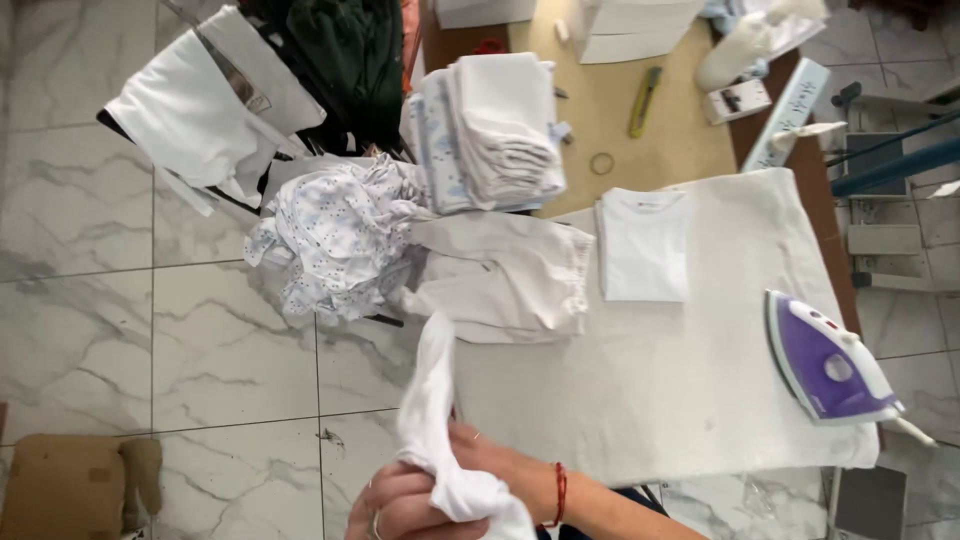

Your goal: Ironing and folding small white garments on an ironing board

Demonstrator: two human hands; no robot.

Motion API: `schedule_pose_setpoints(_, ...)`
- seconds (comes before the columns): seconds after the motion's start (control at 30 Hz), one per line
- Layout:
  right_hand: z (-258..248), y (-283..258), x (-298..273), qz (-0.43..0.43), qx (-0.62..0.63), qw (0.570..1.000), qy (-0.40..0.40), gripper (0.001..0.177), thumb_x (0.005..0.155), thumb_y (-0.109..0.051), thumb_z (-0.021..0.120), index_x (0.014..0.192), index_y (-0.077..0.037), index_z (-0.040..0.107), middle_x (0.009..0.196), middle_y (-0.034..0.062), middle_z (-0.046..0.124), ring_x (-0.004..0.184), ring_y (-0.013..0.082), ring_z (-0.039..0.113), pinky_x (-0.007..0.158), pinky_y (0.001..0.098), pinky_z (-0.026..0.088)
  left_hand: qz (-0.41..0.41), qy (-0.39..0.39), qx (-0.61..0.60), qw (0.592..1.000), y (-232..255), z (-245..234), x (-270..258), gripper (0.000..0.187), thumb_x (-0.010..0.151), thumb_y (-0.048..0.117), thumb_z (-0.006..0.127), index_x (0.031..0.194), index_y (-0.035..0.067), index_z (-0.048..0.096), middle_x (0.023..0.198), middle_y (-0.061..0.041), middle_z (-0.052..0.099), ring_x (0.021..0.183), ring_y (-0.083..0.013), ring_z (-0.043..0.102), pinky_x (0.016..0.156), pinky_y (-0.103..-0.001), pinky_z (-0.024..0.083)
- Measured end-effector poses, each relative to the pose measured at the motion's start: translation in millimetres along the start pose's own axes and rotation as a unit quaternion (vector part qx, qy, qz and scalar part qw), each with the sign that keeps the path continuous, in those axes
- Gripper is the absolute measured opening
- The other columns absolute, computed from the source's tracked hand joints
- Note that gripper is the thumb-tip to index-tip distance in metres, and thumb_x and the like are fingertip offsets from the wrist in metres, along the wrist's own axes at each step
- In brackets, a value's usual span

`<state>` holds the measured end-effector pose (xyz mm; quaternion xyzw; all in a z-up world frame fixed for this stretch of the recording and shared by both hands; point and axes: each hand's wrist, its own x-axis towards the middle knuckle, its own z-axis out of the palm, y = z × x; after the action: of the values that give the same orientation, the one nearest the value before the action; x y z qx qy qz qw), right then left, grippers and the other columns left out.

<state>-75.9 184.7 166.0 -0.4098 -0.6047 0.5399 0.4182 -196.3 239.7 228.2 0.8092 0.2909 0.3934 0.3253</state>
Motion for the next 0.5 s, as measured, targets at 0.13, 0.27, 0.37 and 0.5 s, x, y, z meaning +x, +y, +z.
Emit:
schedule_pose_setpoints(0.13, 9, -8, -77, -0.051, 0.022, 0.998, 0.016, 0.043, 0.09, -0.038, 0.037, 0.117, -0.004, 0.035, 0.122, 0.0184, 0.035, 0.115, 0.0322, 0.033, 0.099, 0.0414, 0.027, -0.013, 0.502, 0.21, 0.839, 35, 76, -24, 0.031, 0.066, -0.011, 0.033, 0.054, 0.011, 0.015, 0.045, 0.002, 0.02, 0.04, -0.013, 0.025, 0.05, -0.025, 0.028)
schedule_pose_setpoints(0.27, -6, -9, -153, -0.039, 0.044, 0.993, 0.101, 0.039, 0.083, -0.029, 0.049, 0.113, -0.004, 0.044, 0.113, 0.0129, 0.048, 0.105, 0.0254, 0.046, 0.09, 0.0359, 0.036, -0.187, 0.095, 0.125, 0.97, -46, 67, -141, 0.011, 0.063, 0.017, 0.064, 0.056, 0.016, 0.055, 0.053, 0.002, 0.055, 0.045, -0.012, 0.053, 0.041, -0.023, 0.039)
schedule_pose_setpoints(0.37, -28, -3, -203, 0.026, -0.015, 0.984, 0.177, 0.031, 0.068, -0.011, 0.055, 0.099, -0.007, 0.055, 0.092, 0.0073, 0.06, 0.082, 0.0195, 0.058, 0.071, 0.0289, 0.045, -0.239, 0.115, 0.114, 0.957, -30, 34, -206, 0.009, 0.067, 0.008, 0.059, 0.062, 0.005, 0.052, 0.061, -0.003, 0.049, 0.05, -0.012, 0.049, 0.064, -0.037, 0.035)
schedule_pose_setpoints(0.5, -58, 4, -271, 0.062, -0.136, 0.979, 0.139, 0.021, 0.08, -0.026, 0.054, 0.097, -0.013, 0.057, 0.084, 0.0003, 0.058, 0.083, 0.0177, 0.056, 0.096, 0.0458, 0.02, -0.301, -0.519, -0.324, 0.731, -34, 8, -194, 0.044, 0.084, 0.033, 0.049, 0.117, 0.004, 0.051, 0.128, -0.012, 0.045, 0.121, -0.0237, 0.039, 0.1, -0.037, 0.028)
